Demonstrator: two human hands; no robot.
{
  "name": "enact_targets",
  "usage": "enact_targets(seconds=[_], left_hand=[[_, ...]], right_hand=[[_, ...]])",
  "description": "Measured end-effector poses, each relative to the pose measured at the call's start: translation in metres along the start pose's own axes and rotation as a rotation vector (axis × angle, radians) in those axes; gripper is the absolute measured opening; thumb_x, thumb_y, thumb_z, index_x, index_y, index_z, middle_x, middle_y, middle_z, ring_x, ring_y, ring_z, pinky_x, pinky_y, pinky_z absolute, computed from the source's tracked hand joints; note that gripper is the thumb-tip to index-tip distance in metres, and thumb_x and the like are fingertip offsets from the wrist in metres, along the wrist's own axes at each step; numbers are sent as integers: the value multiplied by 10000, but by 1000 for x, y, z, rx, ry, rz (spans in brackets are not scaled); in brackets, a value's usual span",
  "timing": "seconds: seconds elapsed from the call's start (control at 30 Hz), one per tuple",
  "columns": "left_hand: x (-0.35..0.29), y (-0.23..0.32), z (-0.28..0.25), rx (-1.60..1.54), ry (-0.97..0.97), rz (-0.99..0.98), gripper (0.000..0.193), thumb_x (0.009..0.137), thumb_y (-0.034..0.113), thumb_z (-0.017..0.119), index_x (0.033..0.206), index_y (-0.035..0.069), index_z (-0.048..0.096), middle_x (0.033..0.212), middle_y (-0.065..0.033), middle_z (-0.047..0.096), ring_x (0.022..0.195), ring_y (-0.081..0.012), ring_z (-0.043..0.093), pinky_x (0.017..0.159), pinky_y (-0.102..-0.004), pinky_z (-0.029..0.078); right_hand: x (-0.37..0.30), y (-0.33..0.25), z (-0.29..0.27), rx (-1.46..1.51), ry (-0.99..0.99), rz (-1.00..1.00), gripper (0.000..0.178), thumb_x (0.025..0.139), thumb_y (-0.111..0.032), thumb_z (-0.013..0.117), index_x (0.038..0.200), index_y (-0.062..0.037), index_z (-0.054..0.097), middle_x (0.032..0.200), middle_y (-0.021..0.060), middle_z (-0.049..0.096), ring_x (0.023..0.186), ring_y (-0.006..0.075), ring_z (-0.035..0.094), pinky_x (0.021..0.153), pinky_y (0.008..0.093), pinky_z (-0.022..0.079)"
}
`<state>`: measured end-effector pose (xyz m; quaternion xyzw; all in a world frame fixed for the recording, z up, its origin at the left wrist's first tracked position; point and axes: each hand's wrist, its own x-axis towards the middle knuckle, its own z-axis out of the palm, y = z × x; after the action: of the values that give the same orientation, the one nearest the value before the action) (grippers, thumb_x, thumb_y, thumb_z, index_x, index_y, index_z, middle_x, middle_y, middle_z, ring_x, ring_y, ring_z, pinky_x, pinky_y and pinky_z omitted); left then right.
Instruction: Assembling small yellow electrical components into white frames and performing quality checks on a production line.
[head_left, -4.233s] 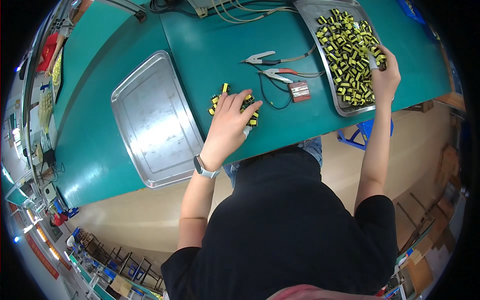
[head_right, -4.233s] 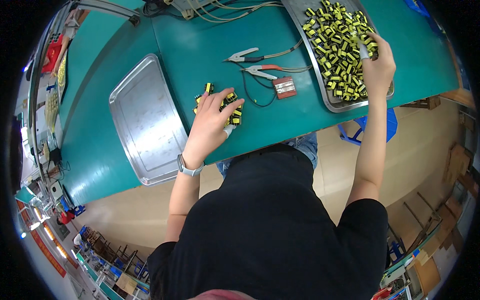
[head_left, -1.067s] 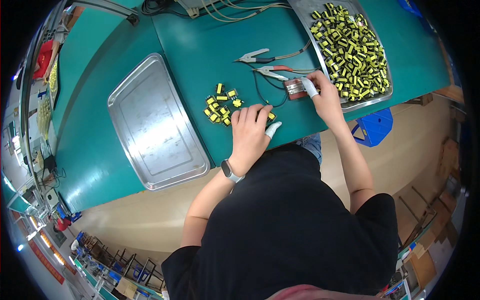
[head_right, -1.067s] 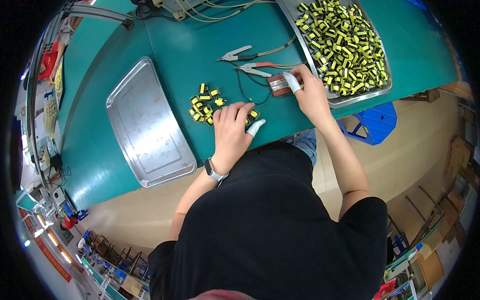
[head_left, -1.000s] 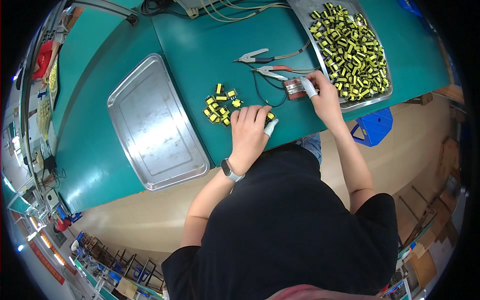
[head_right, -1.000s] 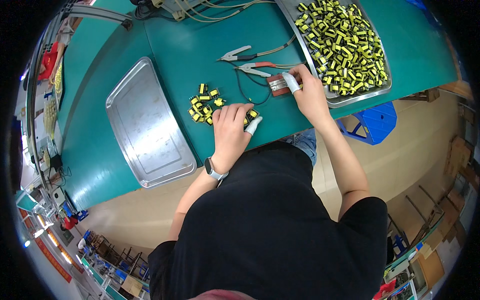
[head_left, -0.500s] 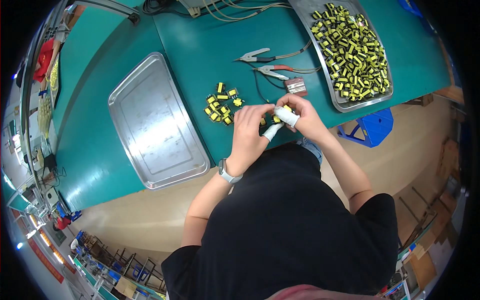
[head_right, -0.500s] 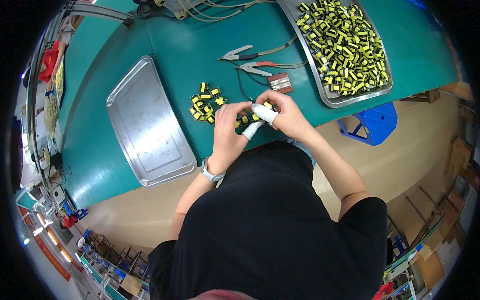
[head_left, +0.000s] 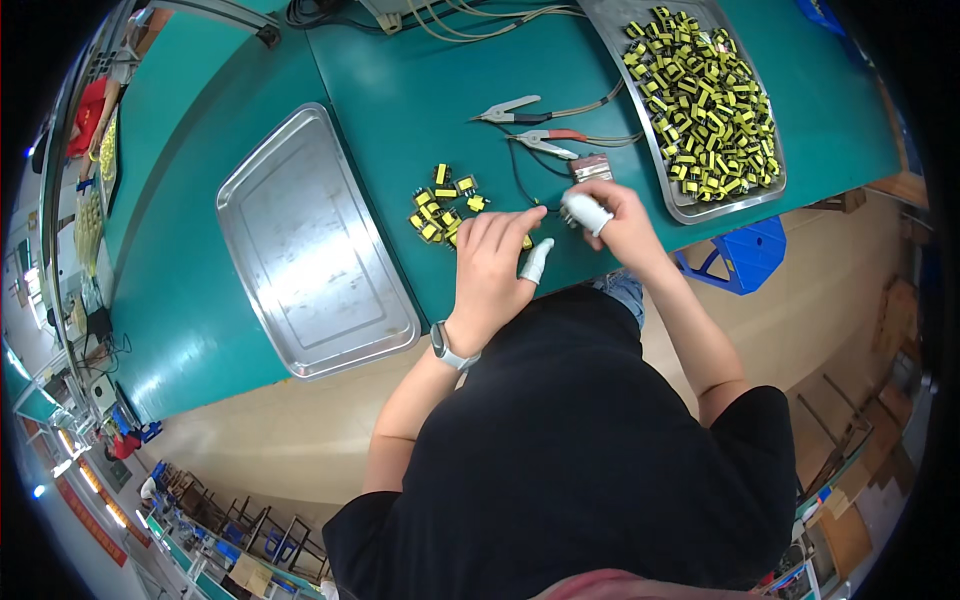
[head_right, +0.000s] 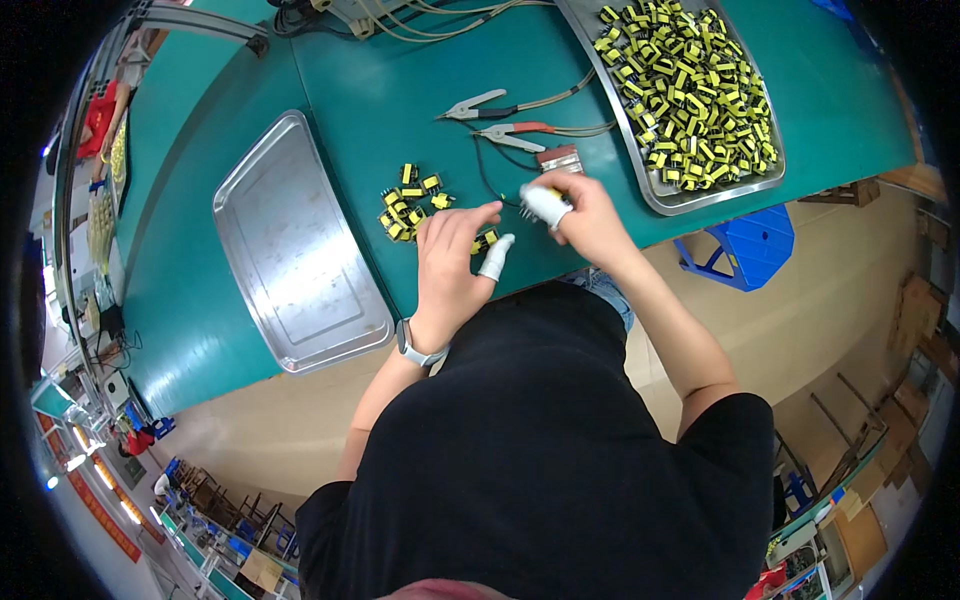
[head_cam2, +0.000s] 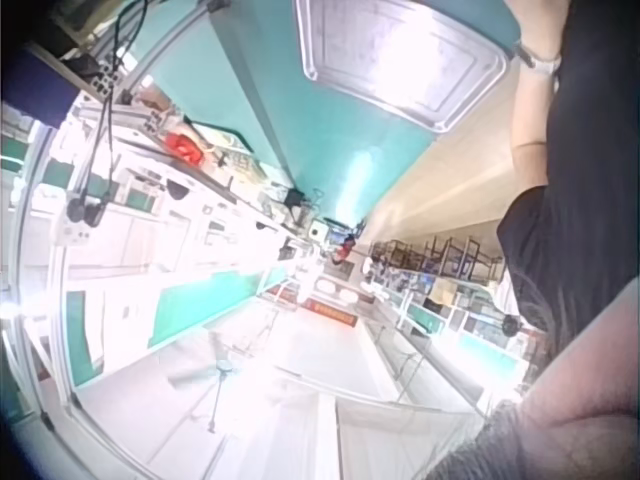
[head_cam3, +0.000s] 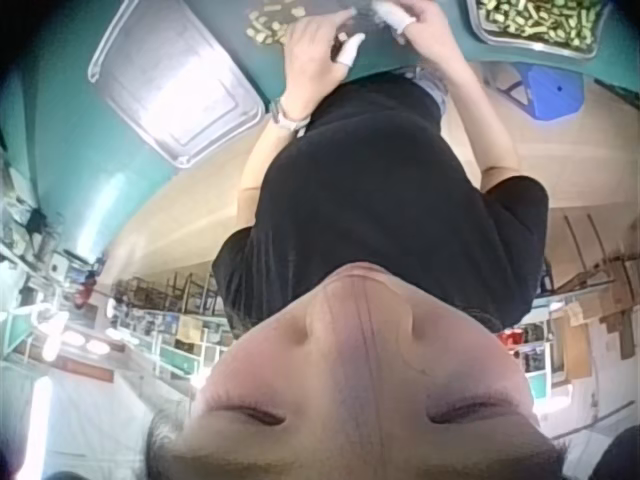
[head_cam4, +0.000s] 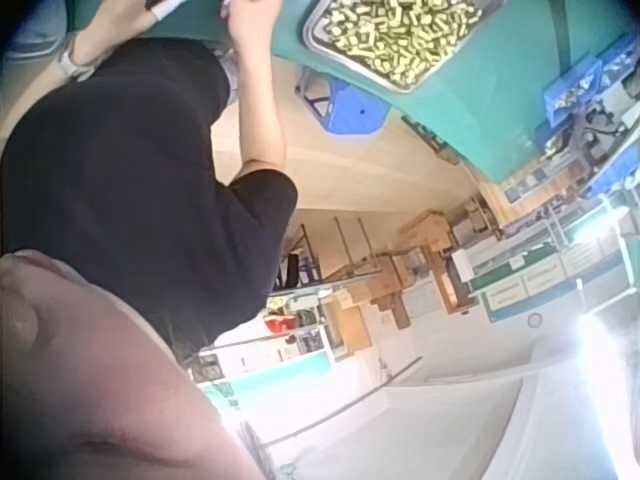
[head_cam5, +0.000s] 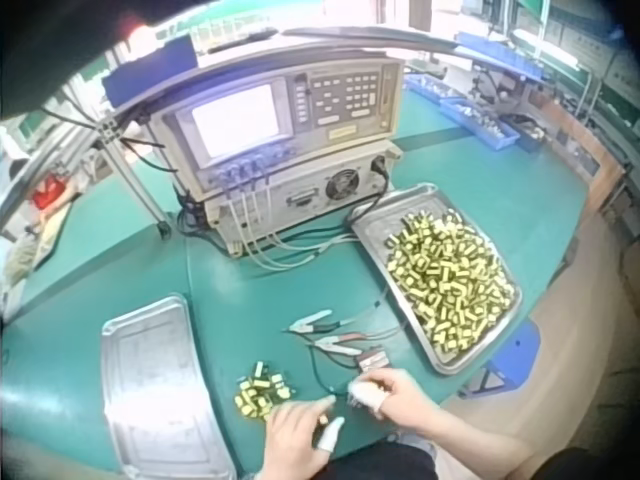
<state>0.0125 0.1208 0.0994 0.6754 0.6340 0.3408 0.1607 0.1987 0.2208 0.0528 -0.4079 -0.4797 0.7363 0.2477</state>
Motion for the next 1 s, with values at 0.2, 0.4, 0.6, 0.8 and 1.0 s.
enact_targets(seconds=[0.2, 0.4, 0.6, 0.8, 1.0], left_hand=[[-9, -8, 1, 268, -136, 51, 462, 802, 74, 748, 1250, 108, 638, 1113, -43, 653, 1055, -227, 600, 1038, -456, 385], [-12, -10, 4, 283, -171, 50, 503, 770, -8, 714, 1250, 118, 635, 1099, -49, 651, 1064, -240, 607, 1076, -468, 379], [-10, -10, 4, 251, -164, 41, 494, 771, -17, 711, 1242, 112, 637, 1102, -51, 648, 1058, -248, 606, 1079, -482, 381], [-7, -6, -1, 168, -100, 80, 467, 793, 42, 747, 1245, 101, 642, 1101, -52, 675, 1033, -253, 622, 1049, -452, 411], [1, 7, -8, -62, -35, -8, 543, 747, 30, 783, 1267, 97, 641, 1097, -52, 701, 1006, -258, 643, 941, -407, 445]], right_hand=[[17, -12, -30, -153, 303, -61, 219, 1008, -219, 655, 1058, -7, 680, 743, -15, 570, 541, 54, 460, 491, 236, 313], [23, -10, -35, -381, 416, -63, 213, 993, -226, 673, 1029, -16, 683, 641, -31, 540, 524, 53, 475, 488, 244, 326], [20, -10, -35, -505, 440, -122, 167, 962, -184, 700, 1031, -33, 688, 643, -25, 567, 521, 51, 499, 480, 248, 353], [9, -22, -22, -179, 287, -103, 193, 993, -213, 655, 1031, -27, 685, 711, 3, 611, 514, 60, 465, 467, 244, 323], [-12, -8, 12, 580, -134, 158, 273, 1018, -313, 633, 1076, -47, 615, 855, 23, 592, 579, 75, 476, 491, 226, 341]])
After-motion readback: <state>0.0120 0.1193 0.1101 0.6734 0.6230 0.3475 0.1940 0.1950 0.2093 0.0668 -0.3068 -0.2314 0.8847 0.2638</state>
